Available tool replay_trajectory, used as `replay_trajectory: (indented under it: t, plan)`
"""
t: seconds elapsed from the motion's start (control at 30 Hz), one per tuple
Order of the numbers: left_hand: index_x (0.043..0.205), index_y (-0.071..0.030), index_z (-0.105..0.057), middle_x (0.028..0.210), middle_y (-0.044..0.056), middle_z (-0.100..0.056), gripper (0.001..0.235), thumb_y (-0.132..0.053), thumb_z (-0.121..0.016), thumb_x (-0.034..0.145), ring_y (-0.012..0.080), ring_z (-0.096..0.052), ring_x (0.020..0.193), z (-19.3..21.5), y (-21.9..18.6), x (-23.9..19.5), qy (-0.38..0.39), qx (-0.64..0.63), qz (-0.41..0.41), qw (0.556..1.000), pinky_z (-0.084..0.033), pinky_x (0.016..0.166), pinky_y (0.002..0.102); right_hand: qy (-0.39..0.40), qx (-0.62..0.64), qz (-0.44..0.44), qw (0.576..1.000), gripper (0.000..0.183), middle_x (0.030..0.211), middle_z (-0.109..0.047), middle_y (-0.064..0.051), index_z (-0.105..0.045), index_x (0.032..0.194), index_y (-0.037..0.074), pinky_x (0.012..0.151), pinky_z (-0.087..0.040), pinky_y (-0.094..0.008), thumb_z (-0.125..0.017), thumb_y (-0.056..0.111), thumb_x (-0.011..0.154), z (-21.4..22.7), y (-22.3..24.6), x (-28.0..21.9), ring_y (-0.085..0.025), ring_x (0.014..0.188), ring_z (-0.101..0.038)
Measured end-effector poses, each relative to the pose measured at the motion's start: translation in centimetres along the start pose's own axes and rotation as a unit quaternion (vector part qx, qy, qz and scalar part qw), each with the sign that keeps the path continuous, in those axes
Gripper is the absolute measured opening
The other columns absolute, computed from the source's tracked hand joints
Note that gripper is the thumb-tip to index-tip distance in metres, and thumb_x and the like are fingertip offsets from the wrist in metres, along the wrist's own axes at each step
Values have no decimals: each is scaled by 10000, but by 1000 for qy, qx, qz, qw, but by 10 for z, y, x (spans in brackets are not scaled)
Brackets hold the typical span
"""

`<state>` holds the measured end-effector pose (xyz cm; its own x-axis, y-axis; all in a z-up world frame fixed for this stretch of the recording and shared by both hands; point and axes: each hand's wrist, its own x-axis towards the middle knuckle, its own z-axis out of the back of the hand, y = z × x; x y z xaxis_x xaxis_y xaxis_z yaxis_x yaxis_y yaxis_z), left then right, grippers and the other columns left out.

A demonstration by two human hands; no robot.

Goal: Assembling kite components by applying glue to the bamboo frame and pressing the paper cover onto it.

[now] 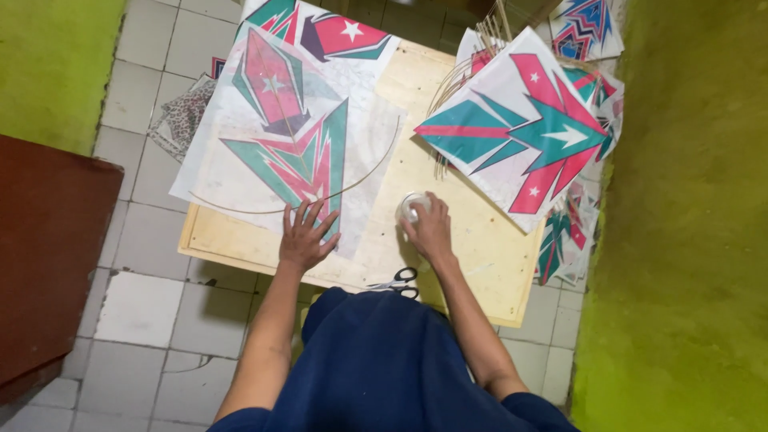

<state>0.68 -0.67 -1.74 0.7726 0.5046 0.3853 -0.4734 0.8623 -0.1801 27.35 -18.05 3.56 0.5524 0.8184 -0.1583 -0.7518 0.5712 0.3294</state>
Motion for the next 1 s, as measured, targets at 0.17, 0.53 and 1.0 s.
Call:
replay_trajectory:
  t: [0.17, 0.53, 1.0]
  plan:
    - [1343, -393, -644, 1450, 39, -564, 483, -602, -585, 911, 329, -506, 1366, 7, 0, -4, 6, 2, -4, 1000, -339, 1133, 650, 13, -9, -19, 1000, 419, 1513, -397, -231, -684, 1224, 133, 999, -473, -613, -643, 468, 975, 5, 9, -9, -486, 1390, -377]
    - [1322, -370, -659, 1427, 59, -574, 462, -568, -606, 909, 341, -493, 1373, 4, 3, 1, -18, -11, -19, 1000, -330, 1126, 657, -274, 42, 35, 960, 400, 1411, -446, -133, -554, 1115, 157, 1035, -391, -496, -743, 459, 933, -28, 22, -36, -362, 1296, -431]
    - [1364, -355, -642, 1464, 75, -550, 488, -581, -577, 936, 345, -464, 1405, 12, -1, 1, 9, -18, -4, 1000, -300, 1150, 673, -186, 55, 154, 969, 513, 1160, -560, -78, -622, 1379, 263, 854, -497, -444, -641, 532, 943, -93, 73, -17, -318, 1057, -586]
